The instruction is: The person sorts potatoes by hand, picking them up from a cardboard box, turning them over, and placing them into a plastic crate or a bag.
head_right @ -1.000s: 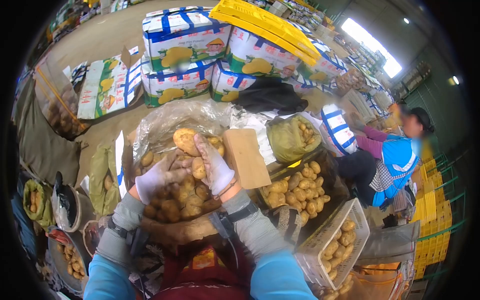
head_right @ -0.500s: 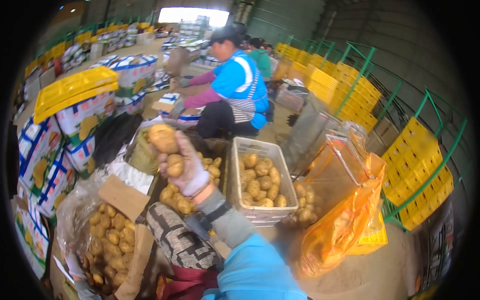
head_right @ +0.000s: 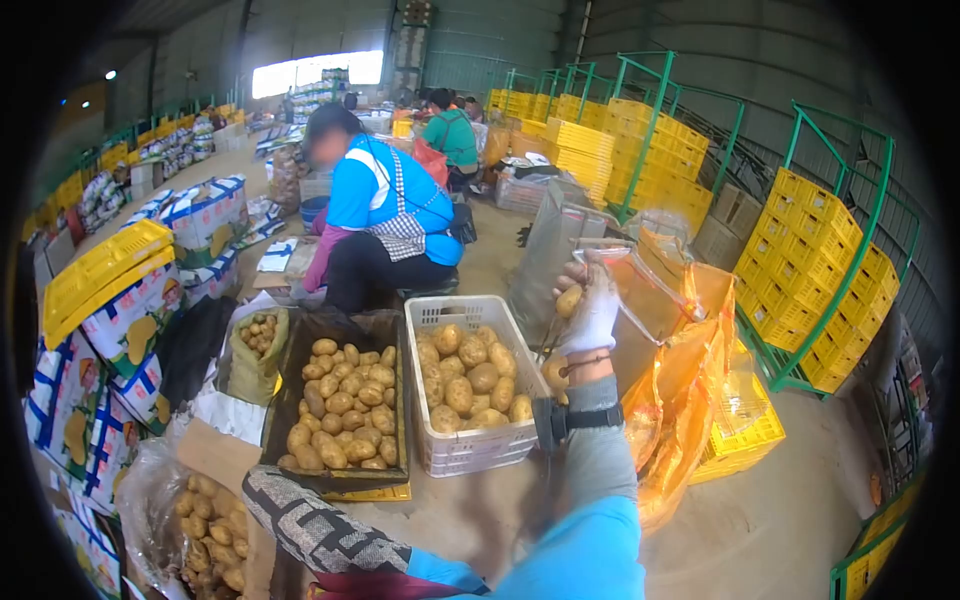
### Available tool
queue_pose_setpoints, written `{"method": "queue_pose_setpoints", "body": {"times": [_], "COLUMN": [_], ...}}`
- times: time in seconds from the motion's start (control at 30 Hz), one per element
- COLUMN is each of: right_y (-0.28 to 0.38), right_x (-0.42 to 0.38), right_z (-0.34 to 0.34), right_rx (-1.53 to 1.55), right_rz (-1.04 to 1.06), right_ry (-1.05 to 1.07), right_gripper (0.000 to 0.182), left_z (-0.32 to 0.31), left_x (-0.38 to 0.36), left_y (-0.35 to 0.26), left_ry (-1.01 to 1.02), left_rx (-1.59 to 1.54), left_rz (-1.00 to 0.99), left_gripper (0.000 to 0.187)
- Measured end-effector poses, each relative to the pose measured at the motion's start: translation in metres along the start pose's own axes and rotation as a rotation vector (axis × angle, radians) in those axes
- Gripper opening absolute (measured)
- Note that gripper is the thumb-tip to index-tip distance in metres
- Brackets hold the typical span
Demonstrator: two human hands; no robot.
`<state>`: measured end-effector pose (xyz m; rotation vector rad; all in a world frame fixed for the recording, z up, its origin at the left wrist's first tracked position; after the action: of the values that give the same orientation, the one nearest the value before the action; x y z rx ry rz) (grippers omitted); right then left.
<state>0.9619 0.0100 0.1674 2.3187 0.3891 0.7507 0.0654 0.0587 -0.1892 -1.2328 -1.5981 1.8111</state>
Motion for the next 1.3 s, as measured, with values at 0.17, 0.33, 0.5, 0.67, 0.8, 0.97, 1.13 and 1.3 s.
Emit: {"method": "queue_pose_setpoints", "body": {"times": [0.17,0.33,0.5,0.67,0.8,0.97,1.13,1.3], "right_y": [0.107,0.098,-0.028,-0.189,-0.248,-0.286,-0.305,-0.354], "right_x": [-0.022,0.177,0.246,0.102,0.005,-0.133,-0.315,-0.549], "right_z": [-0.11,-0.103,-0.061,-0.103,-0.158,-0.262,-0.351,-0.387], "right_rx": [-0.245,-1.221,-0.952,-1.186,-1.146,-0.757,-0.63,-0.628], "right_rz": [0.917,1.075,0.625,0.117,-0.083,-0.231,-0.365,-0.222], "right_ry": [0.163,-0.431,0.118,0.521,0.94,1.392,1.933,2.453], "right_gripper": [0.033,0.048,0.069,0.052,0.047,0.037,0.041,0.053], "left_z": [0.003,0.012,0.028,0.061,0.022,0.045,0.053,0.068], "left_x": [-0.01,-0.019,-0.032,-0.013,-0.065,-0.071,-0.076,-0.077], "left_y": [0.001,0.01,0.014,-0.005,-0.066,-0.072,-0.091,-0.12], "left_ry": [-0.002,-0.013,-0.011,-0.042,-0.085,-0.196,-0.318,-0.105], "left_rx": [-0.011,-0.032,-0.082,-0.054,-0.158,-0.193,-0.516,-0.731], "left_rz": [-0.014,-0.026,-0.06,-0.161,-0.187,-0.288,-0.25,-0.28], "left_gripper": [0.016,0.016,0.015,0.012,0.012,0.008,0.011,0.011]}}
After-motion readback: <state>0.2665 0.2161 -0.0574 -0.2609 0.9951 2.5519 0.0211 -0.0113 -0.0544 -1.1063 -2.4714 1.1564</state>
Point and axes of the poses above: each hand's wrist, its own x-axis towards the middle knuckle, its own z-axis out of the back of the hand, y = z × x, the point moved 2 cm from there along x, towards the middle knuckle
